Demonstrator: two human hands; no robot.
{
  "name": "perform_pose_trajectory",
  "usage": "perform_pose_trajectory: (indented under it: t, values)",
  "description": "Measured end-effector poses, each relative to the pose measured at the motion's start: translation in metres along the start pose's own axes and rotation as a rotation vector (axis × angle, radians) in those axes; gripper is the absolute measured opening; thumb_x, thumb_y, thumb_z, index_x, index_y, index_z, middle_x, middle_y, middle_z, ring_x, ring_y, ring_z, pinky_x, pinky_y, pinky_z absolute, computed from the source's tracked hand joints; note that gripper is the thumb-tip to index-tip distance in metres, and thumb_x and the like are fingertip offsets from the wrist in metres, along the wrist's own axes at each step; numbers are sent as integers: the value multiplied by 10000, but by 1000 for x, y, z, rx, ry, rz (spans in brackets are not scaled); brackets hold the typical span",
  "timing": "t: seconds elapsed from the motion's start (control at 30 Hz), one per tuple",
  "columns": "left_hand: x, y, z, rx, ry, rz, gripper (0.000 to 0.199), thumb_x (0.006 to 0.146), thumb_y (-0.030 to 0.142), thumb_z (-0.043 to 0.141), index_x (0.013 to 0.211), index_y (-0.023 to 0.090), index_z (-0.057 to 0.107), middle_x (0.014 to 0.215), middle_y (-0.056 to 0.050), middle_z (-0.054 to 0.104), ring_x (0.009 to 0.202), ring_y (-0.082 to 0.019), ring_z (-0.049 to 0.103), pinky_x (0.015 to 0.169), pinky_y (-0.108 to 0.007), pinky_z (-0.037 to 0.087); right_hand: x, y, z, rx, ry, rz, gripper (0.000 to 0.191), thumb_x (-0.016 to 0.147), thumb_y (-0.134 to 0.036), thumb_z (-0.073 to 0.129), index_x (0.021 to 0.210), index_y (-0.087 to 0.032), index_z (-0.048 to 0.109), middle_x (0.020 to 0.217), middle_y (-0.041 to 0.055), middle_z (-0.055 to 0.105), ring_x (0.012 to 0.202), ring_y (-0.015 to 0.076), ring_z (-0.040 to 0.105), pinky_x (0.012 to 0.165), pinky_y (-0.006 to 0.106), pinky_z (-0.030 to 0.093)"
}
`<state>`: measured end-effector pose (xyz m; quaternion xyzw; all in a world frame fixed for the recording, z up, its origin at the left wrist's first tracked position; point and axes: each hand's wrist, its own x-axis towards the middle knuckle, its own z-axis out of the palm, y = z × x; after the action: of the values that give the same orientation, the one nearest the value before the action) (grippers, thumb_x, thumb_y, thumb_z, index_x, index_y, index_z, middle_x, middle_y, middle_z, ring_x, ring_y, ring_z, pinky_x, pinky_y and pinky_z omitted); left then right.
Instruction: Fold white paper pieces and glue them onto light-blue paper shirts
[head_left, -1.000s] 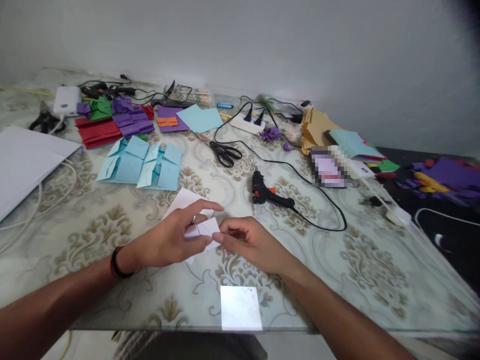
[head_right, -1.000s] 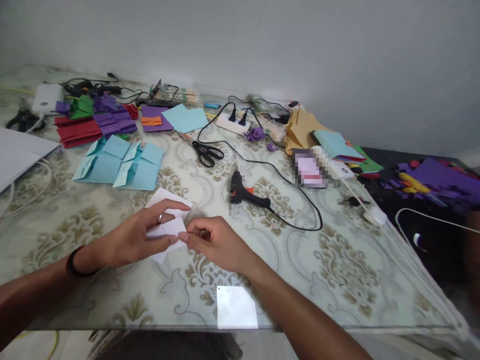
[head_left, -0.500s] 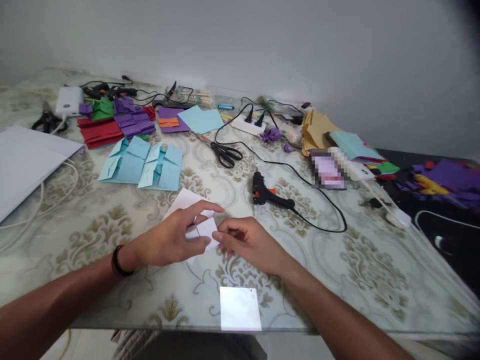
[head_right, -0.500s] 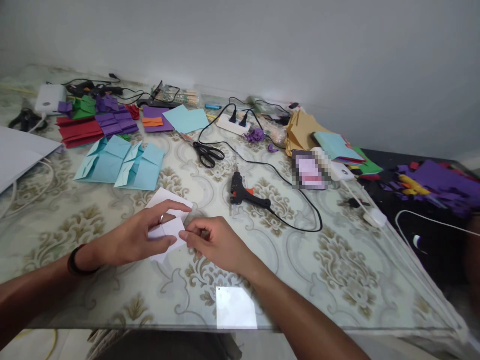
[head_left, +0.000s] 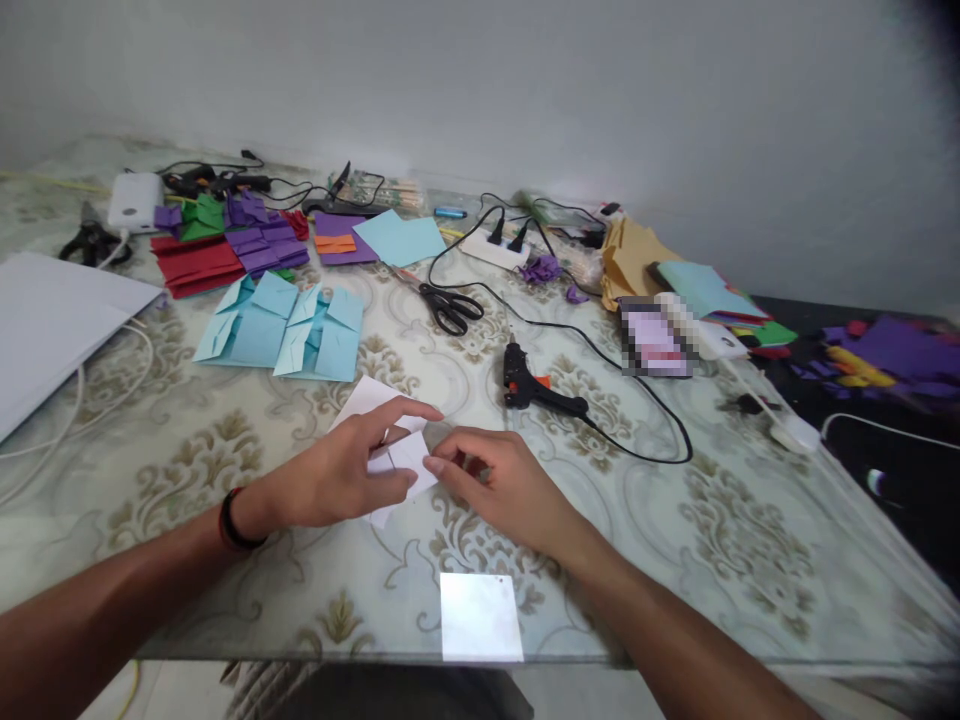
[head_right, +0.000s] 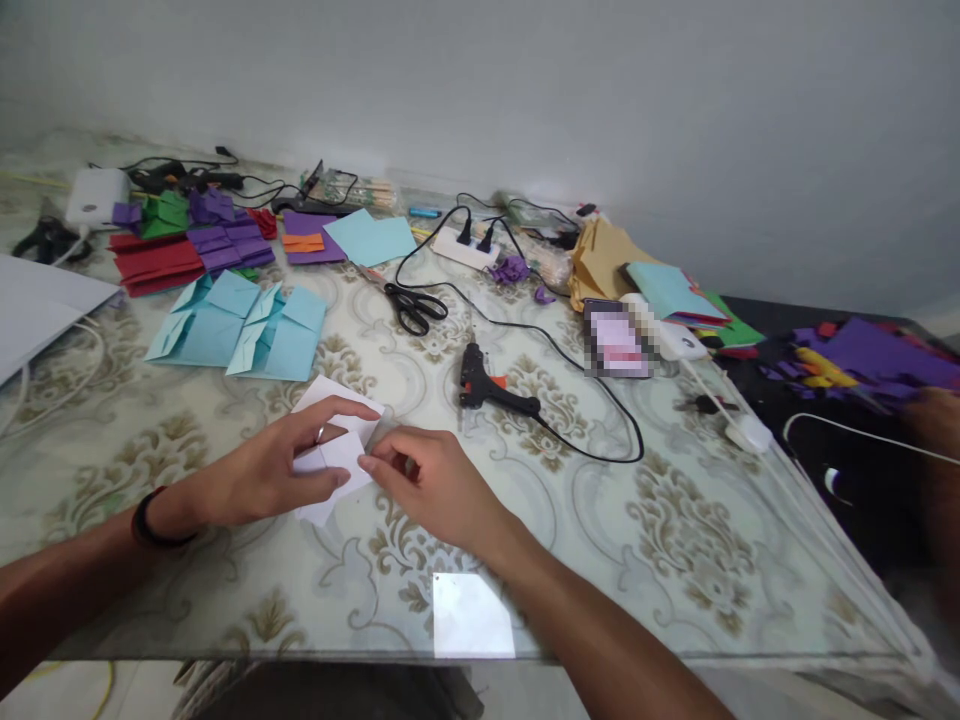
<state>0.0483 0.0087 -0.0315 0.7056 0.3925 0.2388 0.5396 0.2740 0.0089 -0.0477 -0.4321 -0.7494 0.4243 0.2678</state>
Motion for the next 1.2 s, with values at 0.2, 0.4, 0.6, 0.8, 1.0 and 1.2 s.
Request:
perform_pose_trajectory:
  t: [0.2, 0.4, 0.6, 0.8, 1.0, 1.2]
  values:
    - [-1, -2, -1, -12, -14, 4, 564, 881, 160, 642, 1416, 278, 509, 1358, -34, 646, 1107, -190, 677, 1062, -377, 526, 1, 1, -9, -30, 70, 6, 308, 1018, -349, 574, 766, -189, 650, 683, -7, 628, 601, 128, 573, 578, 252, 430]
    - [-1, -2, -1, 4, -7, 8, 556, 890, 167, 641, 1418, 280, 512, 1337, -29, 652, 1119, -186, 663, 1031, -341, 526, 1, 0, -12, 121, 42, 80, 285, 1027, -403, 570, 868, -190, 672, 771, 9, 658, 620, 133, 608, 559, 244, 459]
    - [0, -3, -1, -24, -27, -13, 584, 885, 153, 641, 1437, 272, 493, 1111, -15, 687, 903, -158, 653, 755, -254, 535, 2, 2, -14, 468, -87, 146, 356, 1006, -519, 617, 924, -181, 691, 868, 17, 650, 652, 115, 607, 646, 255, 527]
    - [-2, -4, -2, -59, -41, -30, 589, 894, 150, 635, 1445, 284, 477, 989, 3, 679, 787, -143, 618, 692, -247, 511, 3, 7, -16, 761, -103, 201, 408, 973, -572, 655, 932, -174, 739, 849, 23, 631, 620, 117, 580, 611, 271, 567]
    - [-1, -1, -2, -44, -29, -22, 573, 882, 152, 637, 1426, 269, 498, 1008, -4, 680, 817, -148, 628, 709, -247, 520, 4, 4, -17, 883, -72, 248, 392, 920, -559, 734, 899, -169, 764, 776, 8, 611, 583, 106, 549, 574, 260, 551]
    - [0, 1, -2, -98, -22, -55, 556, 865, 195, 662, 1400, 259, 525, 981, 6, 673, 770, -137, 619, 676, -247, 519, 1, 9, -15, 802, -66, 213, 290, 948, -450, 739, 864, -173, 742, 728, -3, 625, 595, 104, 555, 598, 246, 533]
